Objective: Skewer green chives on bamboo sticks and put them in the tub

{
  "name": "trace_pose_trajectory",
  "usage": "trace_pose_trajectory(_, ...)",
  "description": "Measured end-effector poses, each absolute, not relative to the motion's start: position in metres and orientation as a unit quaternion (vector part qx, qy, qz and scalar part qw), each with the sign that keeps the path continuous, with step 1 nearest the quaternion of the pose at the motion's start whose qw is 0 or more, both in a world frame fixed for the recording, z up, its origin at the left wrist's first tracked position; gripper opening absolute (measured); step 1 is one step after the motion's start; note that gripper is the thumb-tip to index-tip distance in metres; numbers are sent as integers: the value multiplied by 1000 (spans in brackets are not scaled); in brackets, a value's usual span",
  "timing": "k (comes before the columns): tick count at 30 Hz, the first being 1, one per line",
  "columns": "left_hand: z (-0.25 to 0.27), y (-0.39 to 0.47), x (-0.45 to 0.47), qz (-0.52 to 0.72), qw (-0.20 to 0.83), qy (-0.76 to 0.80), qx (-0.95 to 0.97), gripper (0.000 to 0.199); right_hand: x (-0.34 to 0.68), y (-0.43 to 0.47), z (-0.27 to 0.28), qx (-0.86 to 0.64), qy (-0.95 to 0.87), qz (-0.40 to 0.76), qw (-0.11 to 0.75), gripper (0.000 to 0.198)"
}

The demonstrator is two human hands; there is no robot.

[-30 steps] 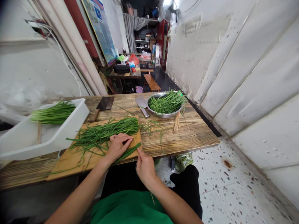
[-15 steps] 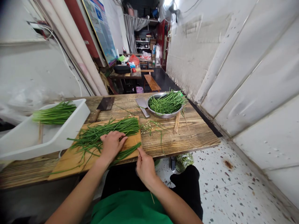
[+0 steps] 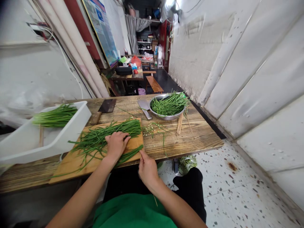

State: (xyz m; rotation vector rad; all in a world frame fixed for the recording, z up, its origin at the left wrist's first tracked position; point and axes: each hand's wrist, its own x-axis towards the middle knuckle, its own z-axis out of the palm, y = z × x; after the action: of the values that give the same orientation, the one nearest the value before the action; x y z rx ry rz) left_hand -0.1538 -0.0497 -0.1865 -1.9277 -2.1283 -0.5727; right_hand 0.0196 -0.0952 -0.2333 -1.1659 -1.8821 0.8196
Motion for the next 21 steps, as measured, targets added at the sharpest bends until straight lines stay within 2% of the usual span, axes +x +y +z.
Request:
trace_pose_trajectory(7,-181,-56,-149,-214,99,-691,-684,22,22,-95,-232,-457,-740,317,377,39)
trace_pose_trajectory(14,-184,-64,-150,-261,-70,-664,-697,24,22,-96,-230,-454,-739,316,385,37)
trace_pose_trajectory(21,-186,-65,-151,-280,-106,-659,-690,24,23,-96,-228,-455,-737,320,385,37)
